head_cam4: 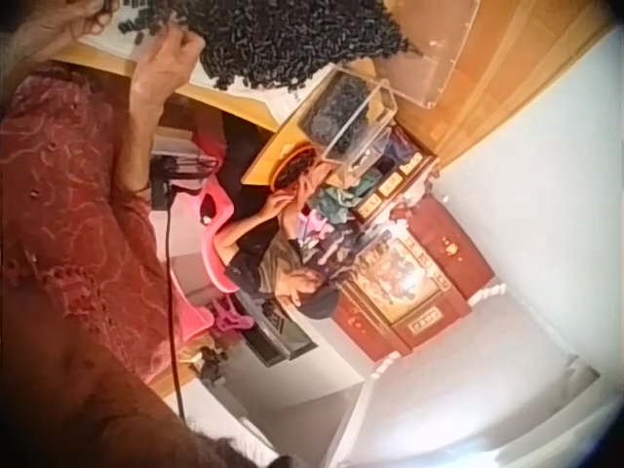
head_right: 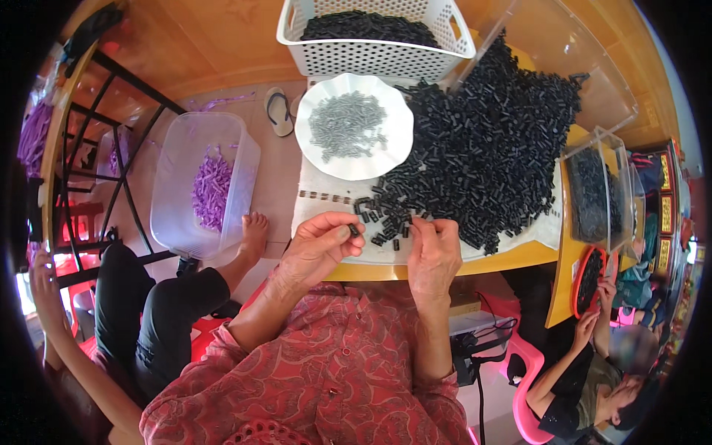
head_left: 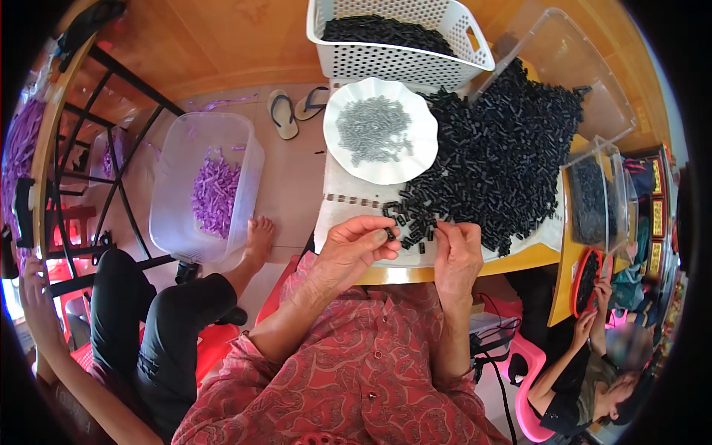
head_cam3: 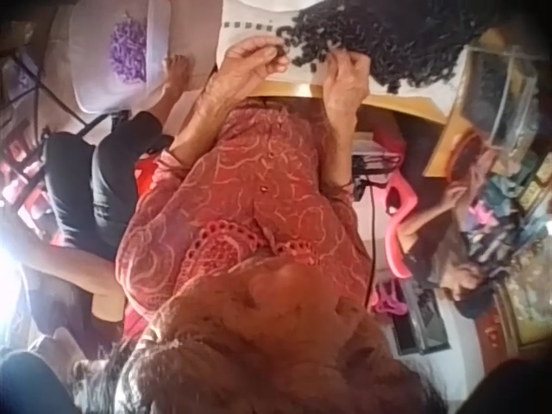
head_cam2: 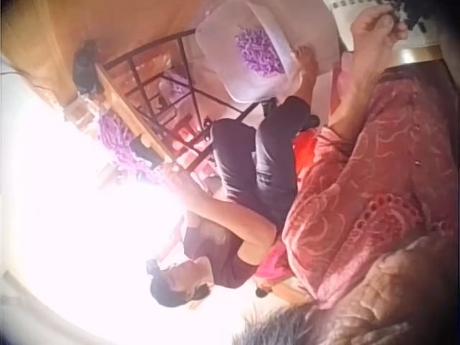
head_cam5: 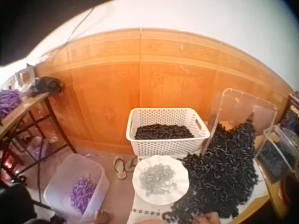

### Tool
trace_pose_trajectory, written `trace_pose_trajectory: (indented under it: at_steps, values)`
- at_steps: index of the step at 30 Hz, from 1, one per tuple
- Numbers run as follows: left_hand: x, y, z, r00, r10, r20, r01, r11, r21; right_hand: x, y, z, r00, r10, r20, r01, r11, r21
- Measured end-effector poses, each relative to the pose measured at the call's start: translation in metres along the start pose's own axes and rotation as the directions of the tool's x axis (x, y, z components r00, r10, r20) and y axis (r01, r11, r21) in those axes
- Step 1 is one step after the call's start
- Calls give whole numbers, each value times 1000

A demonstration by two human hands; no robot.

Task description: The person assembles small components by picking up pins from a plate and inserting them into plastic cylinders by hand.

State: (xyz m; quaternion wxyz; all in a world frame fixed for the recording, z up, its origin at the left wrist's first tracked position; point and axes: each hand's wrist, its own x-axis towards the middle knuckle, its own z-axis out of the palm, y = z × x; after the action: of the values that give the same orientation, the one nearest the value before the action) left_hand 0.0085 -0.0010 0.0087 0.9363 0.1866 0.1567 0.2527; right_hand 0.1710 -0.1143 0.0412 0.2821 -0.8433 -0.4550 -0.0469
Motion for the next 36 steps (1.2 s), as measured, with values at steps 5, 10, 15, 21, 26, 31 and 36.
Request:
trace_pose_trajectory:
  at_steps: [5, 10, 15, 21, 26, 31, 36]
  values:
    - [-2, -4, -2, 998, 41, 48, -39, 998, -53, 1, -3, 0, 1000, -10, -24, 11, 1000, 24]
    - [0, -1, -2, 998, 32, 50, -27, 995, -96, 2, -21, -9, 992, 96, 86, -121, 924, 364]
    - [0, 6, -1, 1000, -11, 25, 16, 982, -187, 3, -33, -4, 974, 115, 196, -216, 739, 639]
    - [-1, 9, -3, 1000, -22, -21, 15, 961, -278, 9, -50, -6, 935, 96, 340, -332, 570, 752]
    - [-1, 7, -7, 1000, -23, 4, 23, 947, -321, 15, -59, -5, 927, 52, 372, -353, 462, 814]
    - [-1, 5, -7, 999, 23, 43, -8, 941, -337, 17, -62, 0, 921, -26, 389, -343, 421, 840]
    - [-1, 5, -6, 1000, 16, 14, -10, 939, -345, 17, -63, 2, 919, -41, 391, -338, 425, 840]
